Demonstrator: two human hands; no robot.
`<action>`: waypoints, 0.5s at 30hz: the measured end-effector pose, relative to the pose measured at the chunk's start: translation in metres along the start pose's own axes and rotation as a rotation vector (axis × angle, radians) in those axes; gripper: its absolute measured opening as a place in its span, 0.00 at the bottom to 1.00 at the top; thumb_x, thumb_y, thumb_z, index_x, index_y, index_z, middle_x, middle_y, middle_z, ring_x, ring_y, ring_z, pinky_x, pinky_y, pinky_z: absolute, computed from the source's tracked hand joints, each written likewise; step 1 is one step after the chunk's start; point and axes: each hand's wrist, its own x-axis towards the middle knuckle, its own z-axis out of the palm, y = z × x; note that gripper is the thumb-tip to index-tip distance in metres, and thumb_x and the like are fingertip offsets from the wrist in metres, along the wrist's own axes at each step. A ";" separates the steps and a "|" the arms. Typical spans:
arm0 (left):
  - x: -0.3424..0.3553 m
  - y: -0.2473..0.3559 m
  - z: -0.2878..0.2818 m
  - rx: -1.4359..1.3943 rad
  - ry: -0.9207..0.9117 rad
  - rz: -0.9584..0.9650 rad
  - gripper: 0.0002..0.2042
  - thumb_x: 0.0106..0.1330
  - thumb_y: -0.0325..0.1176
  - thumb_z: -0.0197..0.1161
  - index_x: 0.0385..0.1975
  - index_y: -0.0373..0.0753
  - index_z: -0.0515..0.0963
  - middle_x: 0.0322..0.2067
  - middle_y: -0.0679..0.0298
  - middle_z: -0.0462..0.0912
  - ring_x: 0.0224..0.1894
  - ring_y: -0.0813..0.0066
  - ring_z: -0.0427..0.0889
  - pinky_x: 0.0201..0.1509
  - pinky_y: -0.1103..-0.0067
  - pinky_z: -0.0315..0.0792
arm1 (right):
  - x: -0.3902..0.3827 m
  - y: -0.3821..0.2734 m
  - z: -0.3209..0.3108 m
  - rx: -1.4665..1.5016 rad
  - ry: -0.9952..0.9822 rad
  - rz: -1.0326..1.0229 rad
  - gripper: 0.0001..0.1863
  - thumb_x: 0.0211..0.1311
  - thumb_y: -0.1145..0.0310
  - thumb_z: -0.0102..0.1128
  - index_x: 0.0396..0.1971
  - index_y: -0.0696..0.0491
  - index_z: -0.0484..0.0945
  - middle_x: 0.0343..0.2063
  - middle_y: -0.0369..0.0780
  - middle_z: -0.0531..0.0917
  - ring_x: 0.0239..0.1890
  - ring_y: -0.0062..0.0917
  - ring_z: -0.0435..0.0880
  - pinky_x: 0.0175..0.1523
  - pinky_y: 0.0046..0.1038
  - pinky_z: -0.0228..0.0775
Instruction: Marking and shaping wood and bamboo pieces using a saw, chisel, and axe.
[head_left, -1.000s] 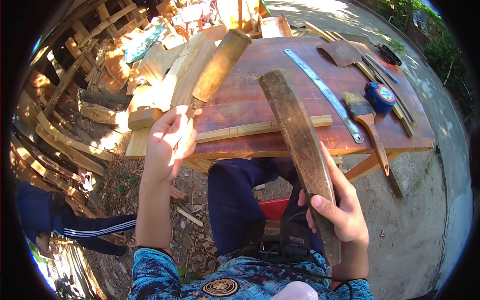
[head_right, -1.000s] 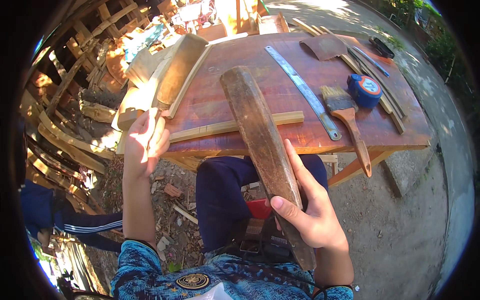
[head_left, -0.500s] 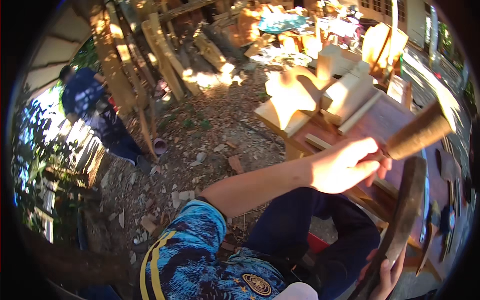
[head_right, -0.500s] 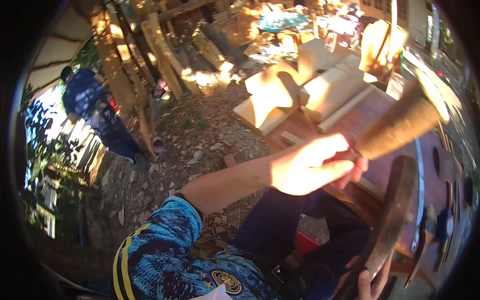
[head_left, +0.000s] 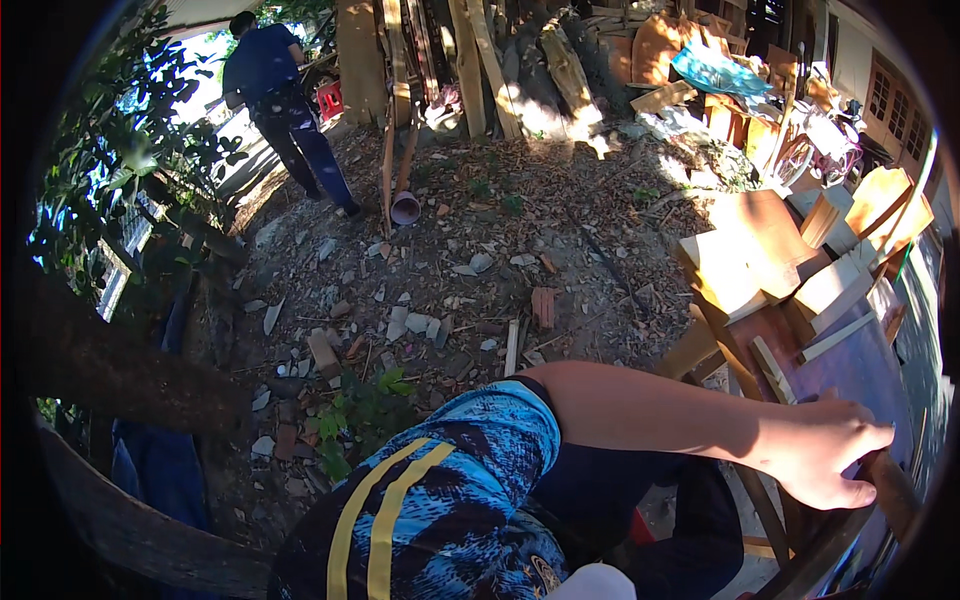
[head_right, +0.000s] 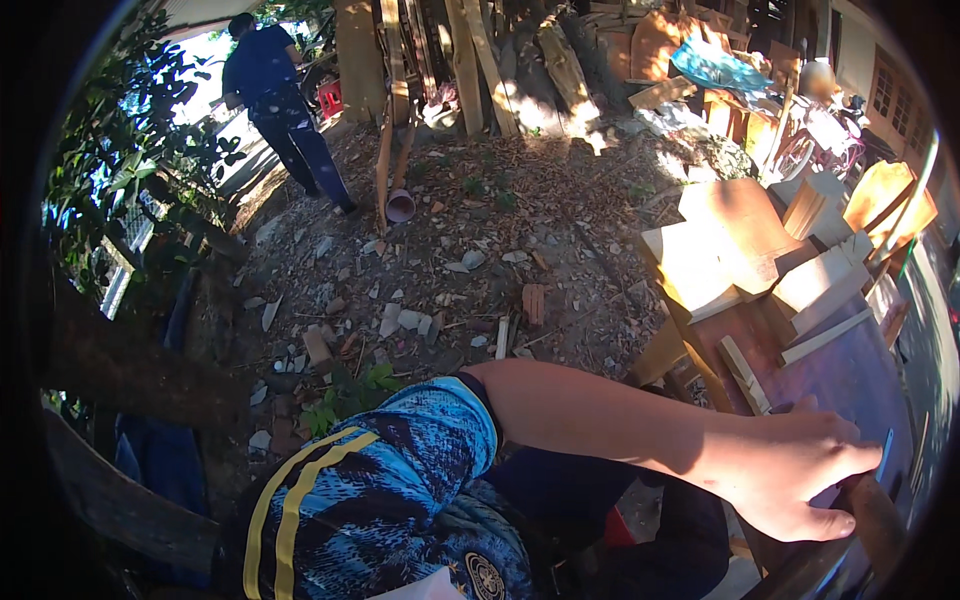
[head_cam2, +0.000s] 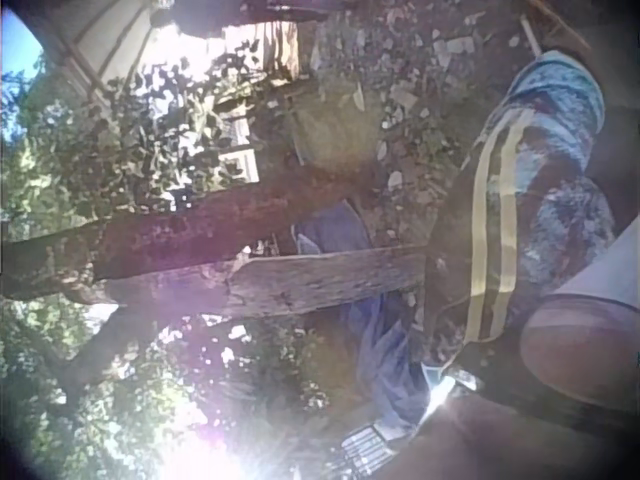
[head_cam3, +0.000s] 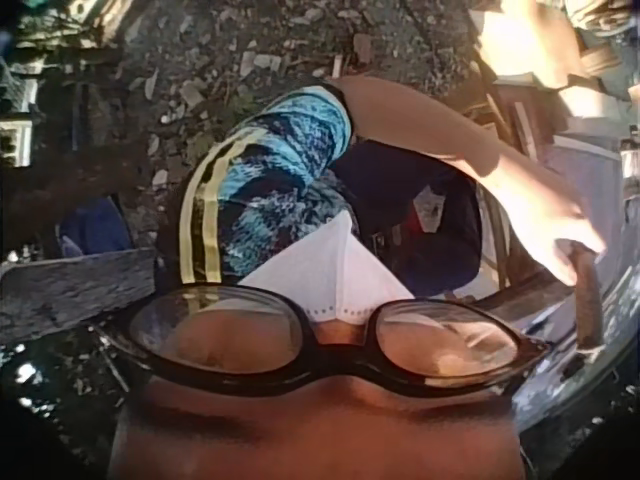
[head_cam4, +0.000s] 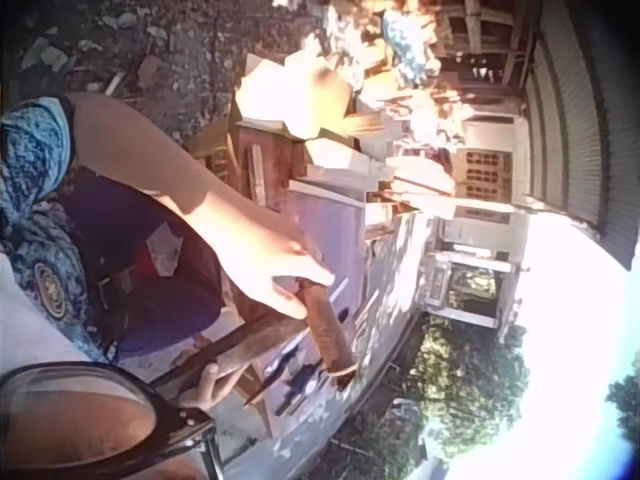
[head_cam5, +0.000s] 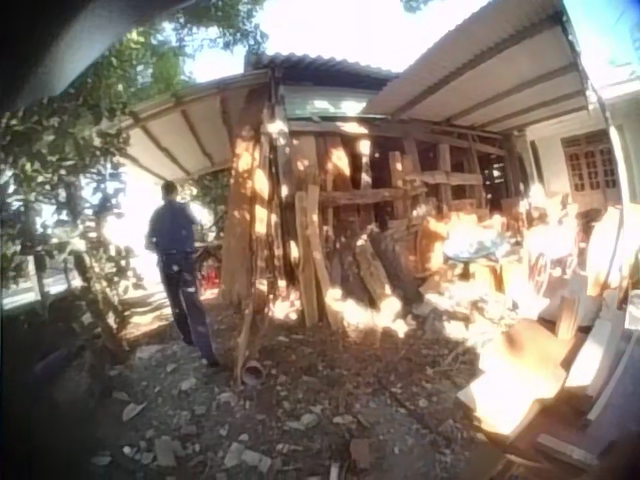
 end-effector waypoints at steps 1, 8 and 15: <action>0.002 -0.005 0.004 -0.019 0.014 -0.004 0.15 0.65 0.36 0.66 0.38 0.28 0.74 0.31 0.46 0.81 0.38 0.42 0.84 0.41 0.57 0.76 | 0.001 -0.001 0.003 0.002 0.002 0.002 0.53 0.66 0.57 0.66 0.80 0.58 0.39 0.41 0.56 0.83 0.22 0.34 0.81 0.26 0.32 0.74; -0.002 -0.028 0.021 0.555 0.219 0.225 0.28 0.61 0.51 0.73 0.40 0.28 0.75 0.22 0.56 0.74 0.18 0.58 0.79 0.21 0.68 0.71 | 0.014 0.004 0.015 -0.003 0.011 0.006 0.50 0.67 0.57 0.65 0.79 0.57 0.44 0.37 0.54 0.81 0.19 0.31 0.80 0.21 0.29 0.72; -0.002 -0.019 0.043 0.681 0.215 0.323 0.21 0.59 0.45 0.68 0.45 0.37 0.77 0.32 0.58 0.79 0.30 0.64 0.84 0.35 0.68 0.72 | -0.002 0.002 0.023 0.002 0.316 -0.026 0.47 0.67 0.57 0.65 0.78 0.56 0.48 0.34 0.52 0.79 0.15 0.29 0.79 0.15 0.26 0.70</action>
